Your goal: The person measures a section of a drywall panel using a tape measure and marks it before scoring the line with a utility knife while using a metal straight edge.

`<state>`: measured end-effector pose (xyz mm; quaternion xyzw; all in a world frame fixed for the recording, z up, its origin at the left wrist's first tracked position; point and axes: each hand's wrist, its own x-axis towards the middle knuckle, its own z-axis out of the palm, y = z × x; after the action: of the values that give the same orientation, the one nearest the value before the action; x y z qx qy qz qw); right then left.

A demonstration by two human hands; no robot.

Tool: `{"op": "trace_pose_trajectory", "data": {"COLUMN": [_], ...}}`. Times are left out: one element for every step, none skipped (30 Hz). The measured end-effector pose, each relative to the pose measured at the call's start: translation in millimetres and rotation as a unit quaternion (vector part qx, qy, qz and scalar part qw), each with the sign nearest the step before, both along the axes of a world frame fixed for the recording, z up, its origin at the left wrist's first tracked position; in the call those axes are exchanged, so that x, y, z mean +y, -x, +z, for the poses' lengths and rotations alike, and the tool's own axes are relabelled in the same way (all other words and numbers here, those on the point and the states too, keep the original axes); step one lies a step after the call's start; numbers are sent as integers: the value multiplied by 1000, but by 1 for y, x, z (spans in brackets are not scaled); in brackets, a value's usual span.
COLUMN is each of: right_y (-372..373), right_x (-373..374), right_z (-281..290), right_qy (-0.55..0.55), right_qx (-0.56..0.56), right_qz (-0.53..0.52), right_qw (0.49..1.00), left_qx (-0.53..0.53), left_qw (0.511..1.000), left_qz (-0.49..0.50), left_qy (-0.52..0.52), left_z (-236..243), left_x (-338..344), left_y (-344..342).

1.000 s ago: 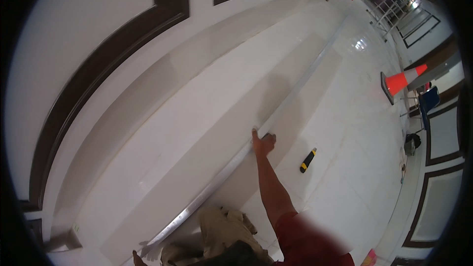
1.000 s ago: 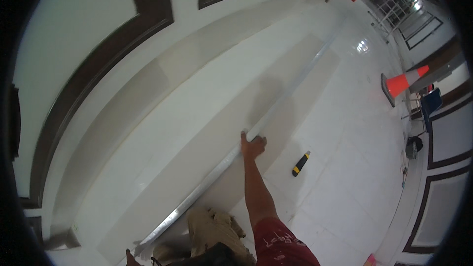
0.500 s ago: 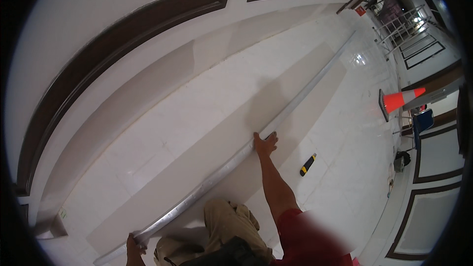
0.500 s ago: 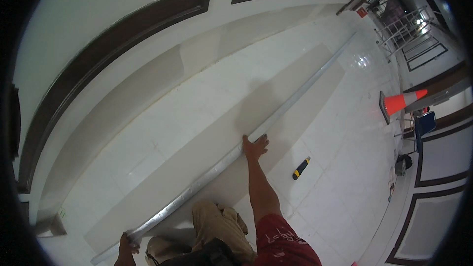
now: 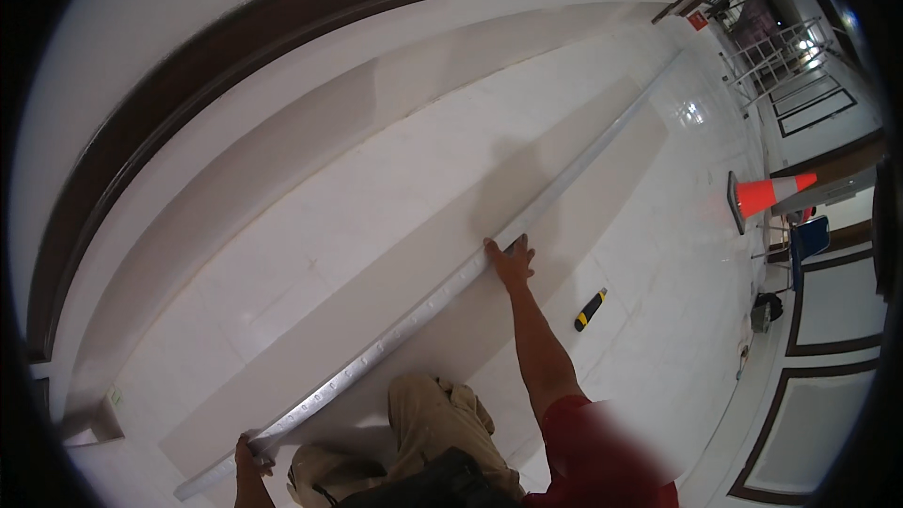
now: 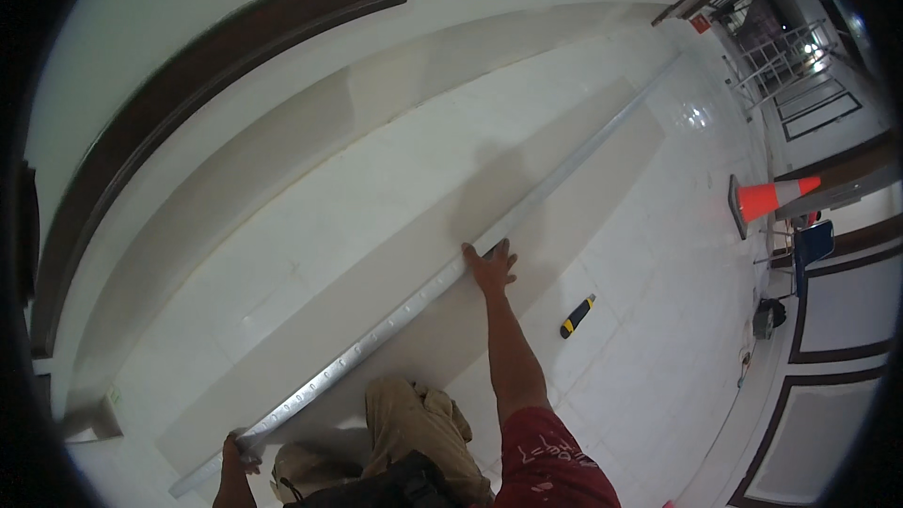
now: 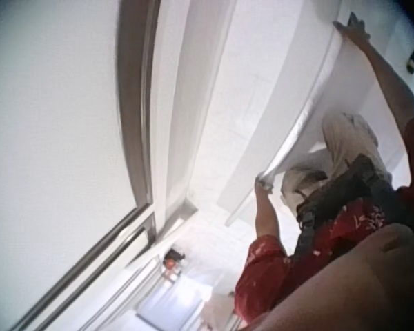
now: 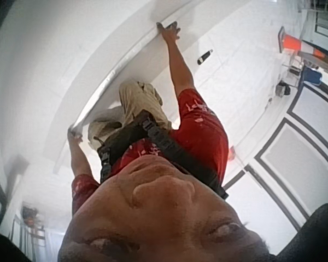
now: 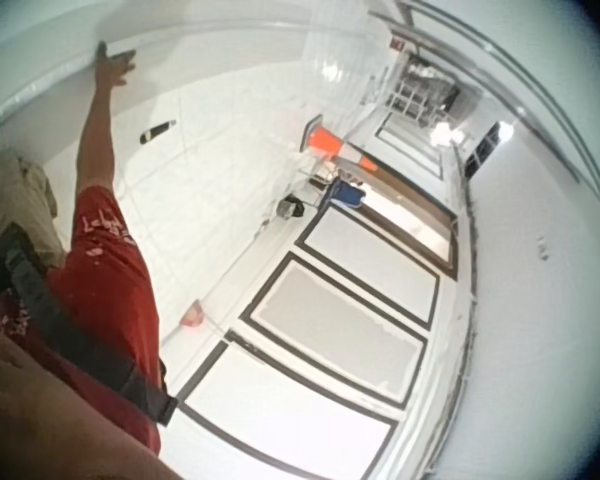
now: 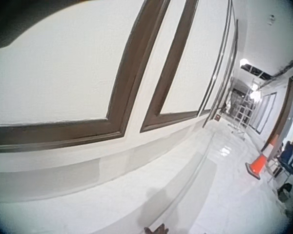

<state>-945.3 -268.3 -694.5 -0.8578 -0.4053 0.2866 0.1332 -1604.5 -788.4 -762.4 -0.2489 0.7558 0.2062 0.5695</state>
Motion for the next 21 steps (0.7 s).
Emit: {"op": "trace_pose_trajectory", "data": {"right_y": [-1, -2, -3, -4, -5, -6, -6, -6, -6, -6, -6, -7, -7, -8, -9, -10, -11, -11, -12, -12, -12], "right_x": [-1, -1, -2, -3, -3, -4, -4, -4, -5, -5, -5, -4, -4, -4, -3, -3, -3, -3, -3, -3, -3], "right_z": [0, 0, 0, 0, -1, -1, -2, -3, -3, -3, -4, -4, -4, -3, -3, -3, -3, -2, -2, -2, -2], "right_qy": [5, 10, 7, 8, 8, 11, 1, 2, -5, 2, 10, 11, 17, 20, 25, 25, 26, 27, 28, 33, 31], "right_qx": [6, 14, 10, 29, 45, 48, 44, 43, 41, 40, 39, 39, 35, 30, 30, 32, 33, 33, 29, 24, 26], "right_qz": [11, 32, 30, 29, 22, 29, 32, 38, 34, 36, 40, 37, 46, 57, 56, 60, 62, 62, 66, 73, 71], "right_qw": [1000, 999, 999, 999, 999, 998, 999, 998, 999, 999, 998, 998, 998, 998, 998, 997, 997, 997, 997, 996, 997], "left_qx": [19, 59, 36, 53, 57, 69, 7, -19, -54, -12, 30, 29, 38, 43, 46, 17, 17, -13, 19, 47, 51], "left_qw": [999, 997, 997, 998, 998, 997, 999, 999, 997, 999, 998, 998, 999, 998, 998, 1000, 1000, 1000, 1000, 999, 998], "left_qz": [-29, -51, -51, -34, -9, -16, -29, -44, -41, 4, 52, 49, 26, 4, 4, -2, -4, -9, 3, 22, 14], "left_qy": [-16, -5, -36, -15, 10, 7, -15, -10, -34, -29, -3, -24, 7, 36, 39, 5, 3, -27, -22, -4, -16], "left_z": [2, 3, 3, 3, 3, 2, 1, 0, -1, -2, -3, -4, -4, -3, -2, -1, 1, 2, 3, 4, 5], "left_x": [1, 2, 2, 1, 1, 0, 0, -1, -2, -2, -2, -2, -2, -2, -2, -1, -1, -1, 0, 0, 0], "left_y": [-2, -4, -6, -6, -5, -4, -3, -1, 0, 1, 1, 1, 0, -1, -2, -3, -3, -4, -5, -5, -6]}}
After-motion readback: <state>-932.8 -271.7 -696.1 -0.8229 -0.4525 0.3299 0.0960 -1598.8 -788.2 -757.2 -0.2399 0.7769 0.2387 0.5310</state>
